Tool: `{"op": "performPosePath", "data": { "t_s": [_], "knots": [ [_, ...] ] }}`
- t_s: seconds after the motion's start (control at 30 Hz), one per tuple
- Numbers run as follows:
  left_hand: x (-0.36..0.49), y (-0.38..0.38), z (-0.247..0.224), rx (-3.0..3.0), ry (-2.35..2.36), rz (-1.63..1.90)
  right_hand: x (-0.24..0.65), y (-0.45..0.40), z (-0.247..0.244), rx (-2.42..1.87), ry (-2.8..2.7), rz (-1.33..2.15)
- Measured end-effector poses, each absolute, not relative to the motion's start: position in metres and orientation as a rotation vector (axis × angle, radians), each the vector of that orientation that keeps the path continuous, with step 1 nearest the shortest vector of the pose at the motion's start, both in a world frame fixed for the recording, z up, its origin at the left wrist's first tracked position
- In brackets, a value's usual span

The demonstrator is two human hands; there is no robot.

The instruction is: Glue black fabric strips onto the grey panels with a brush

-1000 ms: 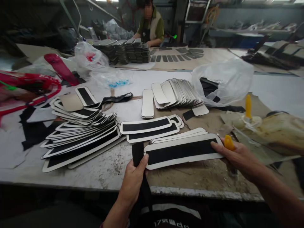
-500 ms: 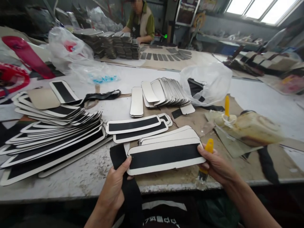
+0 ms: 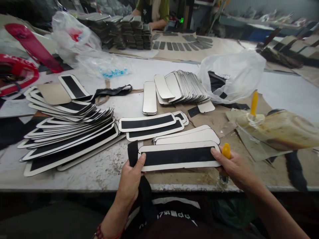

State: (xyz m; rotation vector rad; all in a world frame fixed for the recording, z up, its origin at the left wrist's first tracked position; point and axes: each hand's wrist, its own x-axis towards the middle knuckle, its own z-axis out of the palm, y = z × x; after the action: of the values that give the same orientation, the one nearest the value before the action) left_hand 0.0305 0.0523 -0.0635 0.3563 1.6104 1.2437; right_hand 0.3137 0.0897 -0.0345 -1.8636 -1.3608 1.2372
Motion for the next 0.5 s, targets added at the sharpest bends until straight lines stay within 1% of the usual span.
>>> {"op": "performPosePath", "data": {
  "t_s": [0.17, 0.5],
  "knots": [
    [0.032, 0.050, -0.066, 0.438, 1.626, 1.322, 0.307, 0.089, -0.032, -1.980, -1.367, 1.097],
    [0.029, 0.042, -0.070, 0.494, 1.563, 1.382, 0.294, 0.081, -0.022, -1.938, -1.561, 0.885]
  ]
}}
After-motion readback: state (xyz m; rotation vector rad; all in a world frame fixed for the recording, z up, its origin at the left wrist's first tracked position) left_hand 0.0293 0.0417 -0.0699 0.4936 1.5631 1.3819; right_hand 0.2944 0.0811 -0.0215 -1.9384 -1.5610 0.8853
